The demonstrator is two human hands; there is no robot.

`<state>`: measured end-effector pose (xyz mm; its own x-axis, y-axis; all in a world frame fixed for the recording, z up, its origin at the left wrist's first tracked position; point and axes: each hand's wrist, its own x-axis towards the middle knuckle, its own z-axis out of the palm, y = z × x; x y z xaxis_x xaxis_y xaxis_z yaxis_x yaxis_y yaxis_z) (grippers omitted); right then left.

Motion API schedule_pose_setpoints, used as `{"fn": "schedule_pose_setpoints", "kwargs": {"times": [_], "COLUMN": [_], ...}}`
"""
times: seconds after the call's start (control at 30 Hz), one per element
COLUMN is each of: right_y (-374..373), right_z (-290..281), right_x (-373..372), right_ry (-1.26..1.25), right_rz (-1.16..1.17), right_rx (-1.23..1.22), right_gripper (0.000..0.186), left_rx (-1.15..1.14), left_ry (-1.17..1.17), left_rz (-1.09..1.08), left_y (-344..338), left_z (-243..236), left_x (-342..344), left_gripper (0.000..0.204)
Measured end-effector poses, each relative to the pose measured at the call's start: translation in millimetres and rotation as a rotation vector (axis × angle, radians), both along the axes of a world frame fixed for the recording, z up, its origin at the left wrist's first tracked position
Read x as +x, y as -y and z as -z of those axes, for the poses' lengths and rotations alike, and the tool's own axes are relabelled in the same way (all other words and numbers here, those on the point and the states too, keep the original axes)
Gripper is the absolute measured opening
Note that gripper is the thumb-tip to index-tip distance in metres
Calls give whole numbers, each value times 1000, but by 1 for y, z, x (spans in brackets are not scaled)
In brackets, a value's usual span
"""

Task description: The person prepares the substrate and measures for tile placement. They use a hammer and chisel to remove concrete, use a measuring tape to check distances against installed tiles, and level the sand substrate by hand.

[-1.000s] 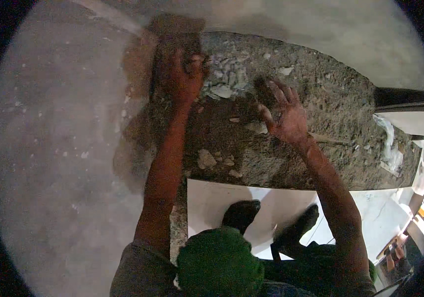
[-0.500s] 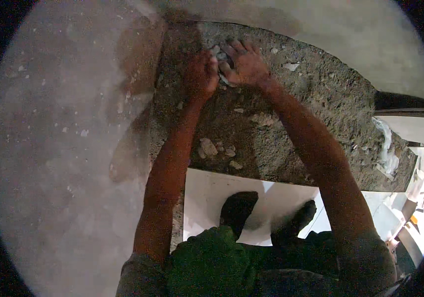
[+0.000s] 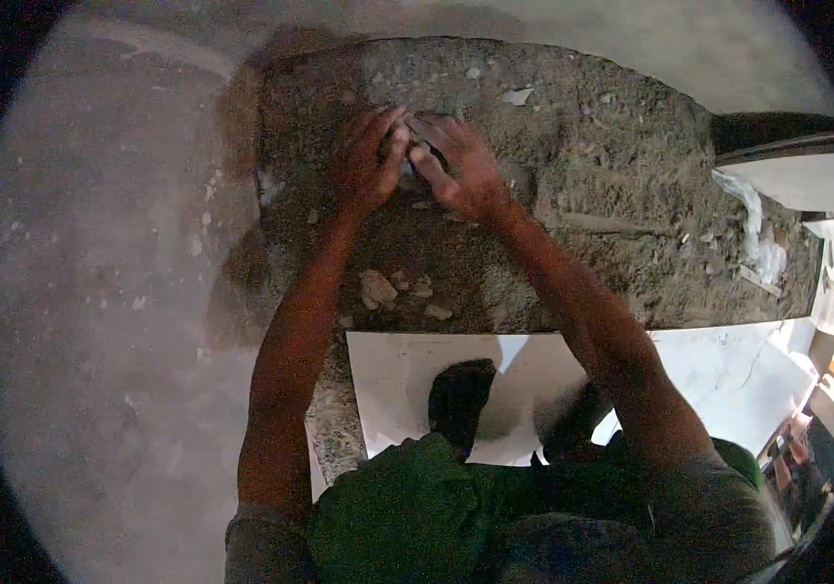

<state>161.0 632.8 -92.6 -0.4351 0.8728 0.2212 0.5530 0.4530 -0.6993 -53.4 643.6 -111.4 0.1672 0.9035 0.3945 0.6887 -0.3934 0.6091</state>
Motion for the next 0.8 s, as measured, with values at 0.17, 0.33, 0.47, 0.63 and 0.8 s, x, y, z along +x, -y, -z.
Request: {"fn": "schedule_pose_setpoints", "kwargs": {"times": [0.17,0.33,0.47,0.63,0.8], "right_y": [68,60,57,75,71], "right_z": [-8,8,14,81,4], "right_x": [21,-16,-29,16,43], "right_ry": [-53,-290,-597,-715,-1123], "right_rz": [408,531,709,681,852], "right_rx": [228,154,-89,41,-354], "right_gripper": [56,54,37,32,39], "left_rx": [-87,-98,-231,-433,-488], "left_ry": [-108,47,510,644,672], "left_rz": [-62,-46,-182,-124,-108], "left_y": [22,26,41,47,30], "left_z": [-9,5,29,36,-19], "left_x": [19,43,75,136,179], "left_gripper": [34,36,38,35,37]}}
